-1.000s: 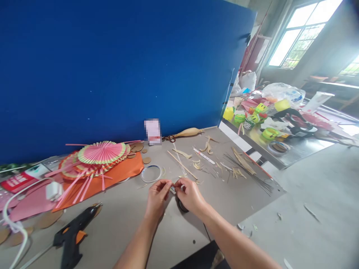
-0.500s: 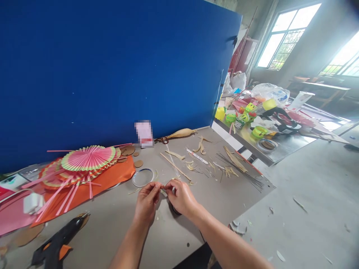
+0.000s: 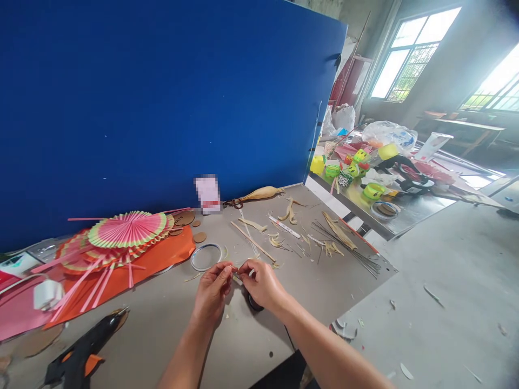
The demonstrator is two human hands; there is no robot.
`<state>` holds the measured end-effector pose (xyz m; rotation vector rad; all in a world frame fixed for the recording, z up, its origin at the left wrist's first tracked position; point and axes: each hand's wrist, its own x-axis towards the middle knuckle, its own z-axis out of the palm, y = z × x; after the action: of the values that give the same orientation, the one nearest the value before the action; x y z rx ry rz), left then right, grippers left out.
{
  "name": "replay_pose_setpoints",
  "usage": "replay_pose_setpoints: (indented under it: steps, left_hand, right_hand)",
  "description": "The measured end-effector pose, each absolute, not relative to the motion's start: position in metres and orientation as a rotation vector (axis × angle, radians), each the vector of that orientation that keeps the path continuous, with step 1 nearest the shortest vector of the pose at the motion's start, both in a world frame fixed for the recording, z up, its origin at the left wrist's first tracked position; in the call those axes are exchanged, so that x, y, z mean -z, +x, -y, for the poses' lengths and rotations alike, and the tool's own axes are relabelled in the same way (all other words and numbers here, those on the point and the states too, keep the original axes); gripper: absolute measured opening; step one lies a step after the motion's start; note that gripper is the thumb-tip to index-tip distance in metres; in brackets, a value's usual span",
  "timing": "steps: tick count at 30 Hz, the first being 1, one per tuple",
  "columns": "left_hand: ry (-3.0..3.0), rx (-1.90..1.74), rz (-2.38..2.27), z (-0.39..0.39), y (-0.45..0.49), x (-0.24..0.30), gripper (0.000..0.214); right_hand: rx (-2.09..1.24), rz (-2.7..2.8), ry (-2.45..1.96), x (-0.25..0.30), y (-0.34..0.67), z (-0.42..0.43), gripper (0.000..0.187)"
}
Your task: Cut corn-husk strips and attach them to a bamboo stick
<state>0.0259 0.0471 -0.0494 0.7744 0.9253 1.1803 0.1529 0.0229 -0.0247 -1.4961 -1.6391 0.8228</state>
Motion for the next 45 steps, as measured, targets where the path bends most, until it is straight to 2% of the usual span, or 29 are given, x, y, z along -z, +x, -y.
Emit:
replay_pose_setpoints:
  steps: [11,24,45]
  left_hand:
    - [0.806,-1.109,-0.925,-0.047,0.023,0.051,0.018]
    - [0.841,-1.200,-0.936,-0.046,0.026,0.050,0.018]
    - [0.857,-1.333,-0.900,-0.052,0.028,0.057,0.023]
  right_hand:
    - [-0.736,1.697,-1.488,0.025,0.151,-0.020,0.015]
    - [-0.597,1.781,-1.495,0.022,0.151,-0.021,0.016]
    - [-0.966,1.662,-1.383,0.033,0.146,-0.041,0.013]
